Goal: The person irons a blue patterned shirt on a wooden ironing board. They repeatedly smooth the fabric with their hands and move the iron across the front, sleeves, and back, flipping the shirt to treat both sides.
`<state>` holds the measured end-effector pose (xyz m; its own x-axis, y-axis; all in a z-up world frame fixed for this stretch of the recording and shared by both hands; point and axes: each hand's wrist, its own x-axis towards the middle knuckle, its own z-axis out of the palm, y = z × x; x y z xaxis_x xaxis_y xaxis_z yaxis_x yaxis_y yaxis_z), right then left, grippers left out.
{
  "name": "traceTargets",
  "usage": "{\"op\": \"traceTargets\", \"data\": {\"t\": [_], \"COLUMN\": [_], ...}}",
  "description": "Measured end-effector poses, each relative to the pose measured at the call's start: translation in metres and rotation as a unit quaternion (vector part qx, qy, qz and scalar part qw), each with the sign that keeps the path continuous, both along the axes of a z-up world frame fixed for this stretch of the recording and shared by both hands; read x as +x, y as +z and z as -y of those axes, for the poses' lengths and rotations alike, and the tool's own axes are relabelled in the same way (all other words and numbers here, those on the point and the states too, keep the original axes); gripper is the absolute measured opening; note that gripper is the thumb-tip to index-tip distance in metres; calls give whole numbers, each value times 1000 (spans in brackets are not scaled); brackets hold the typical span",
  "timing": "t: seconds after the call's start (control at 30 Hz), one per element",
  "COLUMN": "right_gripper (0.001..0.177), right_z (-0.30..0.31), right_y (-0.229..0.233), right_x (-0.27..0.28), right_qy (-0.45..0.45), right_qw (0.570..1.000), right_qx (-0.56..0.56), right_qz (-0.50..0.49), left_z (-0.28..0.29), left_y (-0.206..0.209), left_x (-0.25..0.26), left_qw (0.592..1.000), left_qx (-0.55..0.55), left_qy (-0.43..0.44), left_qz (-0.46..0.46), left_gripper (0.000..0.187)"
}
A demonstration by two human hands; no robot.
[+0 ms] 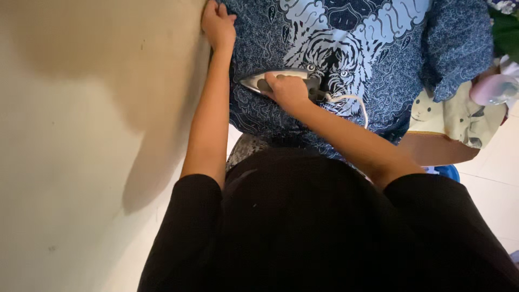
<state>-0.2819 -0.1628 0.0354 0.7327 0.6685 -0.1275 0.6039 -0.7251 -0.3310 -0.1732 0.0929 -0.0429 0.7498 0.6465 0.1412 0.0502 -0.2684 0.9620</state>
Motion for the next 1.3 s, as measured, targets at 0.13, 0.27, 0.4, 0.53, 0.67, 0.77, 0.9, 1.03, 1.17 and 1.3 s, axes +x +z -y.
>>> {"op": "traceTargets", "data": {"t": [0.13, 0.27, 0.4, 0.53, 0.67, 0.77, 0.9, 1.03, 1.17, 1.3], "right_gripper": [32, 35, 44, 38, 49, 48, 60, 64, 61, 50], "right_z": [-16, -46, -56, -38, -30, 3, 80, 180, 191, 162], "right_y": [8, 13, 7, -3, 20, 40, 32, 19, 13, 17], "right_x": [23, 64, 16, 6, 10, 5, 42, 76, 61, 23], "right_qy": [-74, -85, -36, -12, -42, -80, -305, -294, -231, -166], "right_qw": [983, 992, 975, 988, 989, 997, 946, 952, 964, 983], "right_qx": [-58, -17, -117, 55, 71, -8, -92, -70, -71, -69], "right_qz": [156, 92, 184, 144, 126, 3, -54, 51, 115, 33], "left_z": [-6, -14, -18, -16, 0, 28, 59, 55, 33, 7], "left_y": [-19, -48, -48, -35, -4, 15, 28, 14, -14, -41], "left_x": [2, 11, 21, 19, -6, -58, -98, -108, -104, -86], "left_qw": [997, 995, 994, 995, 989, 960, 938, 957, 972, 973], "left_qx": [33, 81, 93, 87, 126, 279, 262, 214, 200, 213], "left_qy": [-35, -21, -15, -31, -61, 10, 48, -23, -17, 22], "left_qz": [55, -54, -49, -42, 45, -8, -223, -194, -125, -90], "left_gripper": [15, 20, 19, 19, 26, 55, 69, 55, 43, 41]}}
